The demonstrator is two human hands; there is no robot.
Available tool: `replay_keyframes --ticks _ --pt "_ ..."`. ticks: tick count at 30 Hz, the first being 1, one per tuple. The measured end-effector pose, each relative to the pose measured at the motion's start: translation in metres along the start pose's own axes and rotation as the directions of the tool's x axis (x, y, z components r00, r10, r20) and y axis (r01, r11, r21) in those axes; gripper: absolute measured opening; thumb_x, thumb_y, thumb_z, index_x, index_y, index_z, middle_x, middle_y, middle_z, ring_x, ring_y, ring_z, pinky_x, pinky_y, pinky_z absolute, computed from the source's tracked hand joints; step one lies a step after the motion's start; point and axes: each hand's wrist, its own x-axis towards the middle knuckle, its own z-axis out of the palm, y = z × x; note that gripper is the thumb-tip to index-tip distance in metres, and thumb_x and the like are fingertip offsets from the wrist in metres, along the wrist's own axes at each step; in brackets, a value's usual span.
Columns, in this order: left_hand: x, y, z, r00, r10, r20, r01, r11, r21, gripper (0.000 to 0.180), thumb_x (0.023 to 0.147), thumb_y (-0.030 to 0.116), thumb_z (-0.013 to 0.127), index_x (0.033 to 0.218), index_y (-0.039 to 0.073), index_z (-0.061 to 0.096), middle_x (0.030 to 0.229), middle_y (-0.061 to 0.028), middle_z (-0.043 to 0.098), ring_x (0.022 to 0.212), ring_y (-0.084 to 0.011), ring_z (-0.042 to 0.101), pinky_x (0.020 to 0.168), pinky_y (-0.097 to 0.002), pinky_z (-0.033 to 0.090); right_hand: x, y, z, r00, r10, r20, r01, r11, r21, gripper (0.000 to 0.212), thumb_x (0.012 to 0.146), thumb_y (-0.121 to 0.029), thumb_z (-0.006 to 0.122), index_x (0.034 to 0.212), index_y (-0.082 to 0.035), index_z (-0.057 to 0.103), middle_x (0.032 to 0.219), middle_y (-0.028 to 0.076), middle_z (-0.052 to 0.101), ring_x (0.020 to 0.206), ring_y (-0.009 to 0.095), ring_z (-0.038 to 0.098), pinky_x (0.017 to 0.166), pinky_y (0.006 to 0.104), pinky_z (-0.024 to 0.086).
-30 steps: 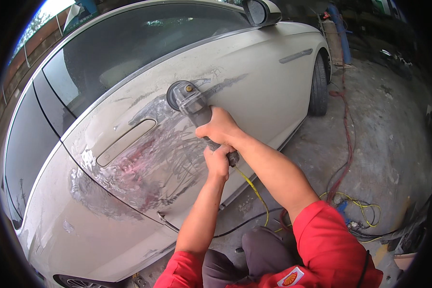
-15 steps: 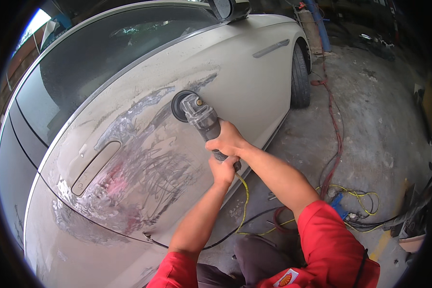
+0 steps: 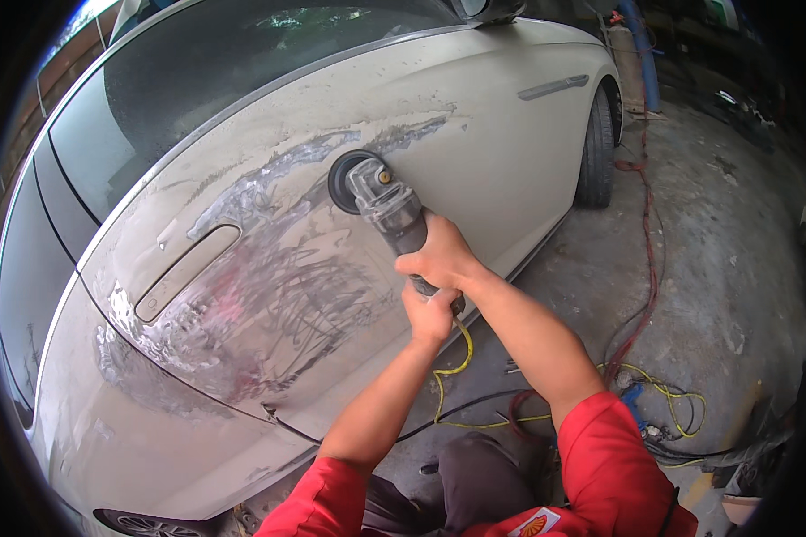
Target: The person uses a heat gun, a hammer, and a screwdriver to work on a dent on a car door. They then use a power sander to smooth the surface of the door.
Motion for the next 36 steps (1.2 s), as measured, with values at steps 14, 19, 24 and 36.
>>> replay_keyframes --ticks 14,19,24,36 --pt "-0.018 0.037 -0.007 0.986 -0.155 0.065 0.149 0.985 0.092 0.019 0.070 0.006 0.068 0.086 -0.002 0.063 0.076 -0.0068 0.065 0.062 -0.0159 0.060 0.055 -0.0327 0.047 -0.008 0.007 0.008 0.997 0.050 -0.066 -0.034 0.975 0.219 0.038 0.063 -0.018 0.078 0.093 0.000 0.063 0.084 0.007 0.064 0.077 0.022 0.063 0.070 0.0365 0.052" --pt "0.017 0.064 -0.008 0.978 -0.171 0.117 0.120 0.927 0.356 0.020 0.069 0.008 0.070 0.084 -0.002 0.063 0.072 -0.0057 0.064 0.062 -0.0155 0.059 0.054 -0.0319 0.045 0.012 -0.008 -0.005 0.965 0.259 -0.051 -0.195 0.829 0.524 0.030 0.064 -0.015 0.077 0.086 -0.003 0.061 0.078 0.005 0.061 0.066 0.019 0.059 0.063 0.0365 0.050" --pt "-0.022 0.064 -0.011 0.996 -0.086 0.003 0.085 0.989 0.124 0.019 0.071 0.005 0.067 0.088 -0.001 0.061 0.077 -0.0055 0.065 0.063 -0.0149 0.059 0.056 -0.0316 0.046 -0.001 -0.015 0.016 0.999 0.043 -0.004 -0.040 0.953 0.301 0.036 0.061 -0.019 0.076 0.088 -0.001 0.061 0.079 0.008 0.062 0.071 0.021 0.061 0.068 0.0382 0.051" --pt "0.088 0.095 0.052 0.954 -0.238 0.181 0.084 0.795 0.601 0.029 0.065 0.022 0.075 0.072 -0.004 0.065 0.066 -0.0097 0.062 0.051 -0.0198 0.056 0.047 -0.0352 0.040 0.072 0.013 -0.068 0.870 0.493 0.019 -0.346 0.583 0.735 0.034 0.069 -0.024 0.078 0.089 -0.003 0.062 0.077 0.010 0.060 0.057 0.023 0.060 0.052 0.0412 0.055"
